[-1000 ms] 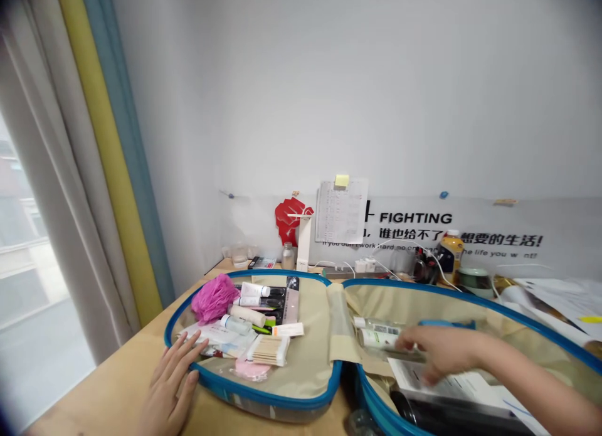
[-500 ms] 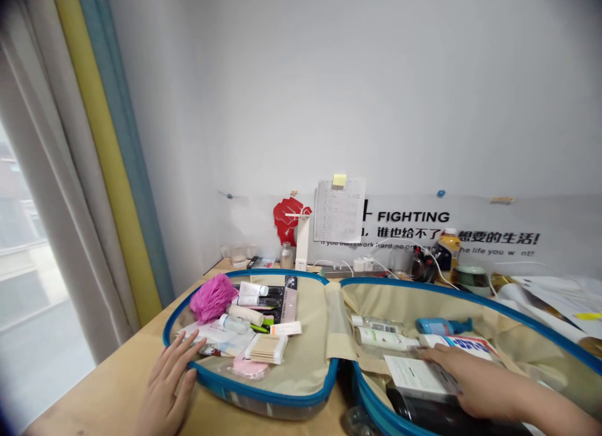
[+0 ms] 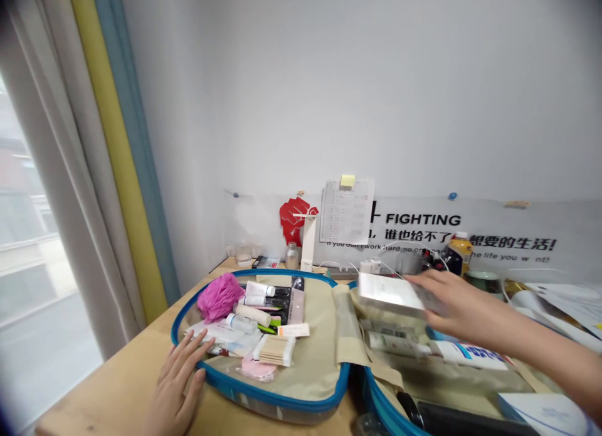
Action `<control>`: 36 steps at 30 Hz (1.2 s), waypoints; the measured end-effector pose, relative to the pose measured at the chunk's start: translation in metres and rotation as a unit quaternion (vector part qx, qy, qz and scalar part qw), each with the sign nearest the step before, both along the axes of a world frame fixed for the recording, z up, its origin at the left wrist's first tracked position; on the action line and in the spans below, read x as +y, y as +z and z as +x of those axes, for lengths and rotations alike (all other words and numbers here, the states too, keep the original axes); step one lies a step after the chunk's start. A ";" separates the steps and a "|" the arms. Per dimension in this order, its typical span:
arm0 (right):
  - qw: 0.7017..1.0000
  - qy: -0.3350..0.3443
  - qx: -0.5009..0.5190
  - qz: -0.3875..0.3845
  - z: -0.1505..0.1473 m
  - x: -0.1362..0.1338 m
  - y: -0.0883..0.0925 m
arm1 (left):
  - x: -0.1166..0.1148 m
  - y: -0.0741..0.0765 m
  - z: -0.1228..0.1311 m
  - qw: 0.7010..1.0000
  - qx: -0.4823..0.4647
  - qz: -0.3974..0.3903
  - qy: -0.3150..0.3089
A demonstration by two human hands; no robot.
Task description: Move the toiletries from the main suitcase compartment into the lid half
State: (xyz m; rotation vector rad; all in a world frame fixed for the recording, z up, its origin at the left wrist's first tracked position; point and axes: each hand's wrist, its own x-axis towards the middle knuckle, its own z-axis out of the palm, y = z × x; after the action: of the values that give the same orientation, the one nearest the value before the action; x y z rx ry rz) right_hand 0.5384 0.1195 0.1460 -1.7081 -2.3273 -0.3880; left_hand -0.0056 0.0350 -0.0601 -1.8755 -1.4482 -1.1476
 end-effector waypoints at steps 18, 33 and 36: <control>0.991 0.110 -0.046 -0.063 -0.329 0.099 -0.033 | 0.002 0.005 0.000 0.998 0.058 0.038 0.010; 0.982 0.157 -0.075 -0.068 -0.332 0.099 -0.037 | 0.004 0.004 0.001 0.998 0.041 0.040 0.002; 0.980 0.164 -0.093 -0.066 -0.331 0.100 -0.039 | 0.004 0.004 0.001 0.998 0.047 0.040 0.002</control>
State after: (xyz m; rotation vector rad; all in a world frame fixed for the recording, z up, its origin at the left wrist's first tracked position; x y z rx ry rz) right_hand 0.2071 0.2197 0.1075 -1.3511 -2.7666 -0.3494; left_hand -0.0048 0.0388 -0.0561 -1.8449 -1.3352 -1.0852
